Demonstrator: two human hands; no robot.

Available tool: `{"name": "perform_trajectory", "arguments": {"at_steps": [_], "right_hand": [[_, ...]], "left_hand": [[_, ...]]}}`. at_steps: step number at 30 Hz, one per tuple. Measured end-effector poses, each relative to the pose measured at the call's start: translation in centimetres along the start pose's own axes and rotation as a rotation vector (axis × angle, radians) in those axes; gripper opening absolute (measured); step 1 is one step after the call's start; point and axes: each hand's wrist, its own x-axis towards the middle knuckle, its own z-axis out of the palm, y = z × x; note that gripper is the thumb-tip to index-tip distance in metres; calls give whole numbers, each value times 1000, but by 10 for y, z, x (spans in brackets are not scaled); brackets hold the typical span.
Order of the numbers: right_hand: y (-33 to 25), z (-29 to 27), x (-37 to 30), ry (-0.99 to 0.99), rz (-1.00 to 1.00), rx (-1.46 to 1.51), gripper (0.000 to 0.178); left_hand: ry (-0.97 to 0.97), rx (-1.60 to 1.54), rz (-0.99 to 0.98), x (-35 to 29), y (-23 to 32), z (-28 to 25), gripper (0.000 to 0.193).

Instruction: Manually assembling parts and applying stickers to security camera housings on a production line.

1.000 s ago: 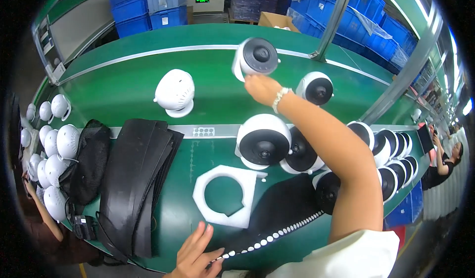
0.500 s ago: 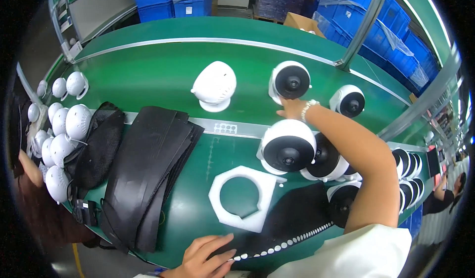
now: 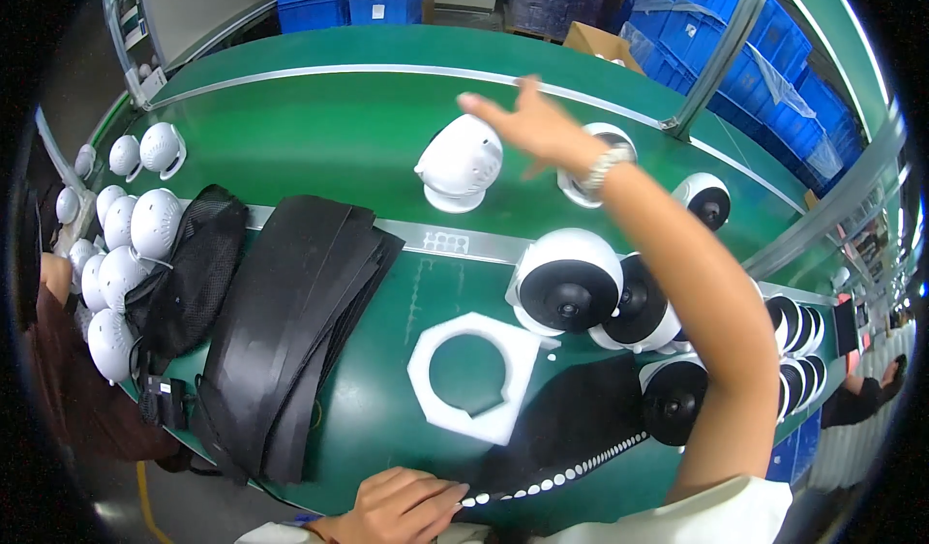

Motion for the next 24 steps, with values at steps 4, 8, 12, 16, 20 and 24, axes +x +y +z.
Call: {"name": "perform_trajectory", "arguments": {"at_steps": [4,8,12,16,20,24], "right_hand": [[2,77,19,33,201,-19,109],[47,49,57,-50,78,489,89],[33,38,51,-57,376,326,99],[79,46,90,30,404,610,93],[34,23,43,-249,179,574,68],[22,-28,-2,-611,-305,793,49]], "left_hand": [[64,1,85,-7,-16,6,21],[125,53,211,-14,-15,27,32],[149,43,176,-15,-15,33,31],[130,13,160,-15,-13,34,20],[208,-53,138,-12,-14,31,10],[161,-234,147,-12,-13,23,8]]}}
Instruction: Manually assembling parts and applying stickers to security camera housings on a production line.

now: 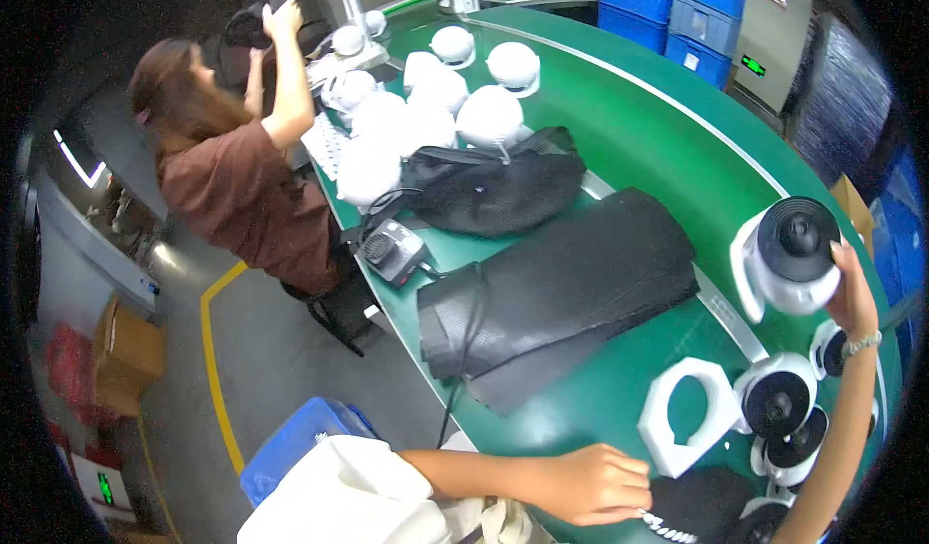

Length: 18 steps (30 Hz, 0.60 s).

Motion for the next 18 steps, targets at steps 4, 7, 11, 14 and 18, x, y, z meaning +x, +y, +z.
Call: {"name": "perform_trajectory", "arguments": {"at_steps": [4,7,11,14,18], "right_hand": [[-51,88,-87,-14,24,-214,86],[-32,114,-69,-260,160,-153,87],[-31,105,-93,-263,66,-493,84],[-21,105,-96,-182,68,-430,84],[6,113,-103,-99,50,164,79]], "left_hand": [[-68,-14,33,-3,12,-21,11],[-106,542,67,-18,19,-46,27],[-260,730,109,-30,29,-48,24],[-511,776,17,-49,25,-41,27],[-437,456,-327,-47,30,-44,58]]}}
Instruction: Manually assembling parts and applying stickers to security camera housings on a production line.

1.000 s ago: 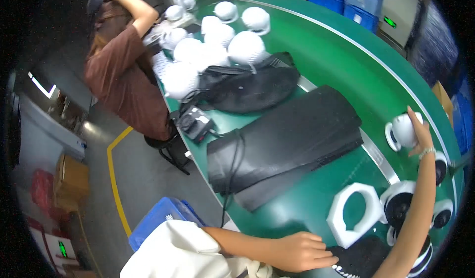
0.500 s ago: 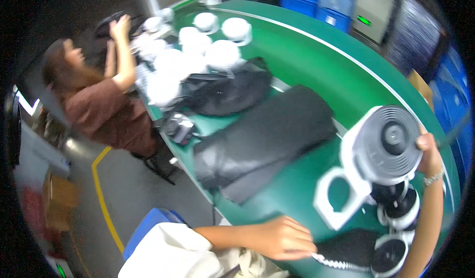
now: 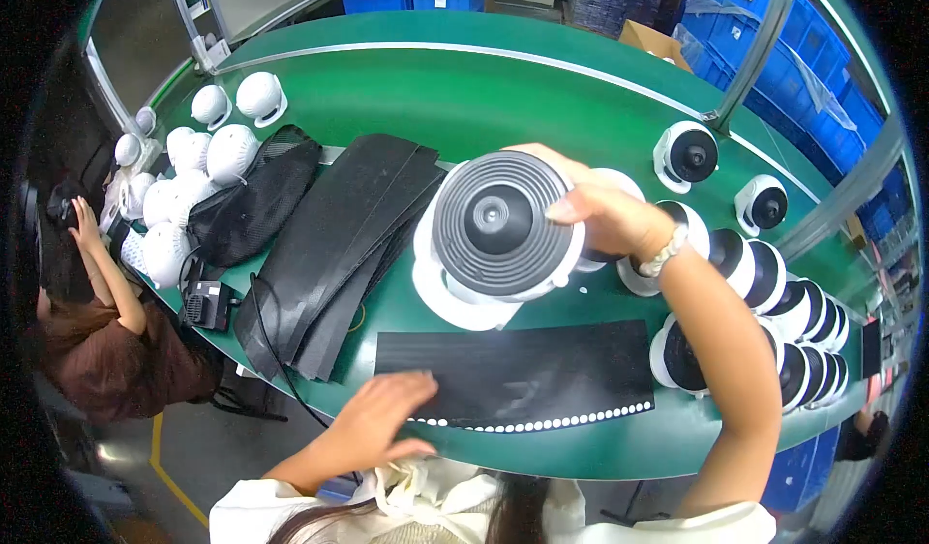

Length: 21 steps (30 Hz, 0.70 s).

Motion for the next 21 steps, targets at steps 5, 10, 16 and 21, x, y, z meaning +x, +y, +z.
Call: {"name": "perform_trajectory", "arguments": {"at_steps": [5,10,16,21], "right_hand": [[41,9,-6,34,-49,483,61],[42,8,4,238,293,505,54],[46,-8,-10,515,169,-671,36],[-21,33,-41,426,-33,-1098,30]], "left_hand": [[554,90,152,63,-8,-31,79],[541,-286,13,109,-1,-51,66],[404,-92,-101,134,-18,-25,35],[298,156,-116,144,-9,-33,32]]}}
